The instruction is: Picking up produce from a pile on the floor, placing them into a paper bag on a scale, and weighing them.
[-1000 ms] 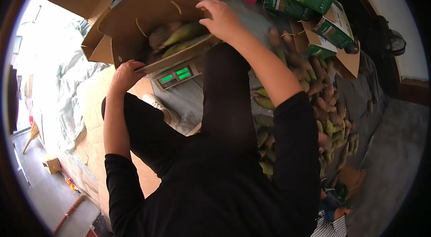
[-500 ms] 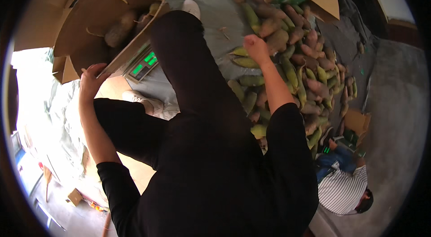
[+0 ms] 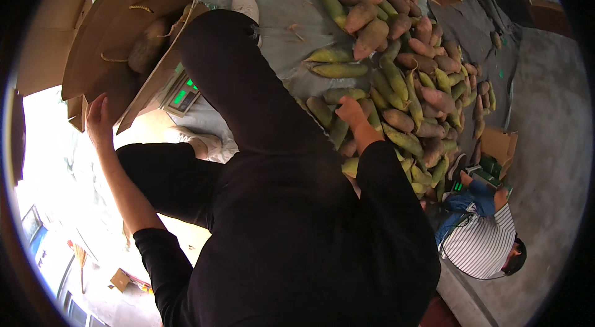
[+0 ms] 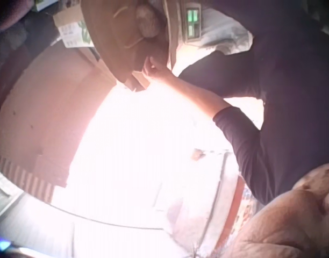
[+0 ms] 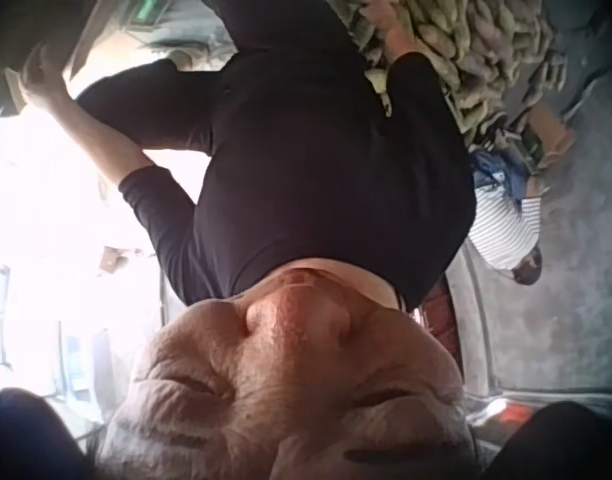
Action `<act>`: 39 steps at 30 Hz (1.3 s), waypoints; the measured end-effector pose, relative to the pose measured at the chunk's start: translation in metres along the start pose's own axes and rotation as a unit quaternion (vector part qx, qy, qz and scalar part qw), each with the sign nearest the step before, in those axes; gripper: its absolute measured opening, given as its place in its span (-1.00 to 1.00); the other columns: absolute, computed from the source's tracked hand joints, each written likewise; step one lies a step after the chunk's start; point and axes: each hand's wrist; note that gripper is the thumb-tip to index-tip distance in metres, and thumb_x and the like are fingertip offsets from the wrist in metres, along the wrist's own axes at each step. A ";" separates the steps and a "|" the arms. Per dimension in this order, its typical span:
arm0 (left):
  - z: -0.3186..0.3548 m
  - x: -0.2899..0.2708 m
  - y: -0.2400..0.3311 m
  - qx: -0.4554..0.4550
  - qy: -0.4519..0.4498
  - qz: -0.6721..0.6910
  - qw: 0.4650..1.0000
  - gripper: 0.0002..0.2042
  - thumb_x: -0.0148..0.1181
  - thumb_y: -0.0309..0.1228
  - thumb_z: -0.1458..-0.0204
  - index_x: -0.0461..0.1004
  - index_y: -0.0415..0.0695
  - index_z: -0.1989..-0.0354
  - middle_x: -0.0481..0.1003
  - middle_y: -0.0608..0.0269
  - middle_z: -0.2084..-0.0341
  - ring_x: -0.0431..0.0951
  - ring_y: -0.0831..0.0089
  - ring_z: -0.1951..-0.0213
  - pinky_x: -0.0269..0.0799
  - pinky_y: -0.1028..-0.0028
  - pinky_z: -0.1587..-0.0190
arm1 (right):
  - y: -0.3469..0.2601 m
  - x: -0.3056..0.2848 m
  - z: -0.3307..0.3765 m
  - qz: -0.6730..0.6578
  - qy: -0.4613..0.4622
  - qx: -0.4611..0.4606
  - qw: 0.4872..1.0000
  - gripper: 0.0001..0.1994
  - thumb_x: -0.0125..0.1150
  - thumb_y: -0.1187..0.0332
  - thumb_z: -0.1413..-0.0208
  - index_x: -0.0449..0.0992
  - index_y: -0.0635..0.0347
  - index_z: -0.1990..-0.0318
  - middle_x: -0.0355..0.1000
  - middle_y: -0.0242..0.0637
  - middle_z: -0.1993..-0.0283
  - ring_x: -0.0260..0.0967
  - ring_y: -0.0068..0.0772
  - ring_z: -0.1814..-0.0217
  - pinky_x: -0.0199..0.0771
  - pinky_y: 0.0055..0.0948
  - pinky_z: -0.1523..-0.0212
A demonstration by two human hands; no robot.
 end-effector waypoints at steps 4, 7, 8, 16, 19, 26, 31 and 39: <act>0.002 -0.008 -0.001 -0.065 0.022 -0.057 0.996 -0.81 0.12 -0.29 0.00 0.54 -0.02 0.23 0.44 0.32 0.34 0.46 0.47 0.29 0.34 0.47 0.23 | -0.004 0.010 0.015 0.243 -0.067 -0.008 0.968 -0.32 0.27 0.20 0.22 0.21 0.04 -0.15 0.07 -0.21 -0.23 0.02 -0.11 -0.25 0.20 -0.15 -0.13; -0.002 -0.004 -0.003 -0.066 0.068 -0.054 0.994 -0.79 0.13 -0.24 0.02 0.54 0.04 0.23 0.41 0.31 0.32 0.42 0.41 0.20 0.29 0.41 0.10 | -0.001 0.017 0.012 0.248 -0.145 0.027 0.958 -0.22 0.30 0.15 0.26 0.12 0.01 -0.20 -0.04 -0.20 -0.28 -0.10 -0.05 -0.29 0.15 -0.11 -0.16; -0.001 -0.003 -0.006 -0.079 0.079 -0.063 0.992 -0.79 0.13 -0.24 0.03 0.54 0.05 0.22 0.41 0.29 0.29 0.42 0.39 0.18 0.29 0.40 0.09 | 0.001 0.020 0.010 0.251 -0.145 0.017 0.957 -0.22 0.30 0.15 0.26 0.12 0.01 -0.20 -0.04 -0.20 -0.28 -0.10 -0.05 -0.29 0.15 -0.11 -0.16; 0.000 -0.007 -0.010 -0.149 0.108 -0.076 0.980 -0.70 0.18 -0.24 0.09 0.48 0.10 0.12 0.32 0.20 0.10 0.32 0.26 -0.01 0.22 0.33 -0.04 | 0.019 0.016 -0.006 0.261 -0.174 0.028 0.949 -0.38 0.40 0.18 0.37 0.41 0.11 0.02 0.28 -0.16 -0.05 0.16 -0.02 -0.13 0.31 -0.19 -0.01; -0.001 -0.005 -0.019 -0.161 0.104 -0.082 0.978 -0.66 0.19 -0.23 0.11 0.45 0.09 0.09 0.29 0.18 0.06 0.28 0.25 -0.04 0.20 0.31 -0.07 | 0.020 0.011 0.003 0.175 -0.169 0.009 0.970 -0.45 0.38 0.29 0.39 0.44 0.12 0.08 0.38 -0.16 0.07 0.31 -0.04 0.03 0.38 -0.19 0.12; 0.002 -0.004 -0.020 -0.152 0.073 -0.039 0.985 -0.62 0.23 -0.27 0.15 0.44 0.02 0.08 0.26 0.12 0.00 0.26 0.19 -0.06 0.19 0.32 -0.09 | 0.011 -0.001 0.031 -0.105 -0.146 0.095 0.979 -0.64 0.26 0.53 0.35 0.43 0.11 0.26 0.40 -0.30 0.34 0.37 -0.26 0.23 0.43 -0.31 0.36; 0.005 -0.002 -0.016 -0.160 0.060 -0.038 0.985 -0.60 0.22 -0.28 0.16 0.43 0.01 0.07 0.24 0.10 -0.02 0.25 0.15 -0.05 0.19 0.30 -0.08 | -0.001 -0.009 0.042 -0.043 -0.100 -0.051 0.993 -0.64 0.27 0.52 0.38 0.42 0.14 0.28 0.39 -0.23 0.34 0.36 -0.27 0.27 0.38 -0.31 0.36; 0.007 -0.001 -0.018 -0.171 0.034 -0.034 0.984 -0.59 0.20 -0.25 0.16 0.42 0.03 0.05 0.22 0.11 -0.07 0.19 0.10 -0.09 0.16 0.25 -0.11 | -0.100 -0.109 0.041 0.062 0.146 -0.275 0.948 -0.53 0.40 0.51 0.49 0.38 0.16 0.27 0.32 -0.22 0.29 0.34 -0.24 0.30 0.37 -0.31 0.28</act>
Point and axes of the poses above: each hand's wrist, its own z-axis away from the middle knuckle, its own x-axis out of the palm, y = z × x
